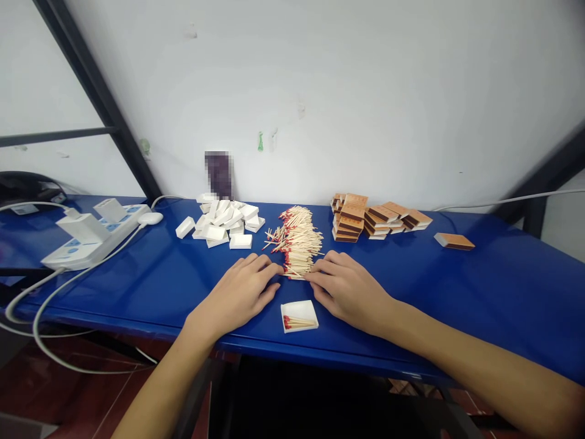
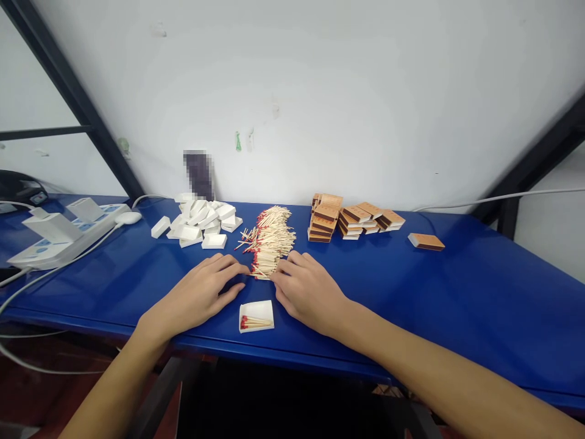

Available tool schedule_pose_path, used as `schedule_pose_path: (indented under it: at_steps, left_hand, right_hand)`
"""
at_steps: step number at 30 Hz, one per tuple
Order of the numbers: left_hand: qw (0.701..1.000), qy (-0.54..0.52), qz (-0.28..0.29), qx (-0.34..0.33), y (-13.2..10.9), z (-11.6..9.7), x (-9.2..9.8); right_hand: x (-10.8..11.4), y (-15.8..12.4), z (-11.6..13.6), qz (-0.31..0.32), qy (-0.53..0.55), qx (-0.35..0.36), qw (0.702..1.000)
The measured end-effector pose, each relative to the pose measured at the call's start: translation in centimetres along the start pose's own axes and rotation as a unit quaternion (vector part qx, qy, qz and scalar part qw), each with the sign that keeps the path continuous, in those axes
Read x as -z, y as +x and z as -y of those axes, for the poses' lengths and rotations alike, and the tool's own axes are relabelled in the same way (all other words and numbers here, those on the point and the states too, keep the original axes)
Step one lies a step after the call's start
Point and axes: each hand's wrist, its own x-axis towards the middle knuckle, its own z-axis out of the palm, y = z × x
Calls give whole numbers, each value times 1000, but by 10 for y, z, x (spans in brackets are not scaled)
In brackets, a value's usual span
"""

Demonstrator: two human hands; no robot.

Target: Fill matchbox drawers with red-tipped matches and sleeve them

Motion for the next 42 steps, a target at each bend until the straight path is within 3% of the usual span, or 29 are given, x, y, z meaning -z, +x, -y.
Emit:
schedule_pose_path:
  at_steps: [13,42]
  left_hand:
    - [999,-30,-11,-22,-1,-3,1]
    - [999,-5,22,-26,1,-6,3]
  right_hand:
    - [3,0,1,0,28,7,1000]
    - [5,0,5,2,20,-18,1000]
